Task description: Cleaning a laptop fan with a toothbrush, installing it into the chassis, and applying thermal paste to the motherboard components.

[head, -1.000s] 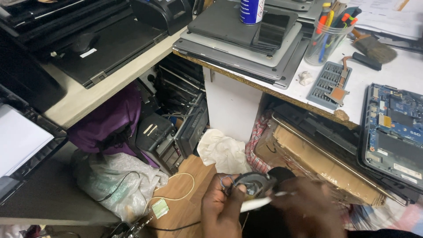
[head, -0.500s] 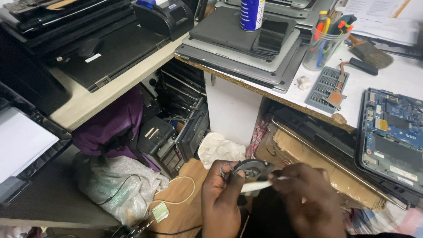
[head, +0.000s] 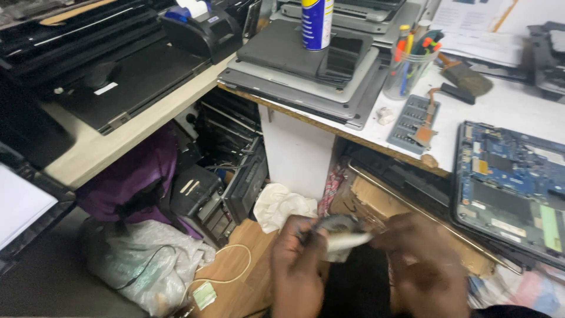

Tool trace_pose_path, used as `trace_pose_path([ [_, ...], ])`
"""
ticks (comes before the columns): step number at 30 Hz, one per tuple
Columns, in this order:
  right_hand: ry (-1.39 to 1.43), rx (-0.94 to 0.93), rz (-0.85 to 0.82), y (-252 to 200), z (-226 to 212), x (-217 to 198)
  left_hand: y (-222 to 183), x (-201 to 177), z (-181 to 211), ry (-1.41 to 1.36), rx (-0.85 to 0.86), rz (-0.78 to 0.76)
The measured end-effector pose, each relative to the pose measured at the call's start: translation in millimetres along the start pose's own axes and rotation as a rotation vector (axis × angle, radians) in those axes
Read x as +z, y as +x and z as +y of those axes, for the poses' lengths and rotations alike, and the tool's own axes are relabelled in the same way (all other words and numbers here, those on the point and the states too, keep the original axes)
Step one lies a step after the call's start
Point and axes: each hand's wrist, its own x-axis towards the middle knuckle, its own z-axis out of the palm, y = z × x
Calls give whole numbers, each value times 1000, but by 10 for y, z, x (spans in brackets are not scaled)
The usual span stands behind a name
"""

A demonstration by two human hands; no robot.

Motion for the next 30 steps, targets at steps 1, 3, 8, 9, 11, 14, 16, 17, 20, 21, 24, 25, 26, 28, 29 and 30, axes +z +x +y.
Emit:
trace_pose_path([
  [1, -7, 0, 4, 19, -14, -85, 1, 21, 70, -2, -3, -6],
  [3, -241, 73, 386, 71, -32, -272, 32, 88, 199, -86, 73, 57],
  [8, 60, 622, 323, 124, -155, -455, 29, 418, 198, -119, -84, -56],
  [9, 273, 911, 247, 173, -190, -498, 25, 470, 199, -38, -126, -60],
  [11, 309, 979, 148, 222, -216, -520, 12, 587, 135, -125, -164, -110],
  [14, 374, 1018, 46, 284, -281, -559, 6, 722, 161, -172, -269, -105],
  [16, 396, 994, 52, 321, -326, -581, 4, 756, 201, -133, -345, -56],
  [17, 504, 1057, 121, 336, -343, -594, -3, 755, 208, -17, -283, -115],
  [20, 662, 1139, 212, 361, -334, -634, -17, 806, 347, 179, -205, -210],
  [21, 710, 1160, 225, 362, -320, -652, -25, 833, 408, 260, -185, -238],
  [24, 738, 1136, 257, 360, -228, -731, 109, 821, 357, 92, -68, -288],
  [25, 736, 1135, 265, 344, -192, -756, 141, 835, 331, 92, -73, -295],
  [26, 707, 1112, 305, 335, -148, -780, 181, 852, 303, 115, 31, -328],
  [28, 675, 1088, 353, 330, -92, -861, 208, 939, 290, 135, 131, -368],
  [29, 618, 1079, 328, 335, -77, -918, 196, 1009, 303, 242, 167, -376],
  [30, 560, 1070, 306, 335, -62, -981, 182, 1081, 310, 348, 201, -385],
])
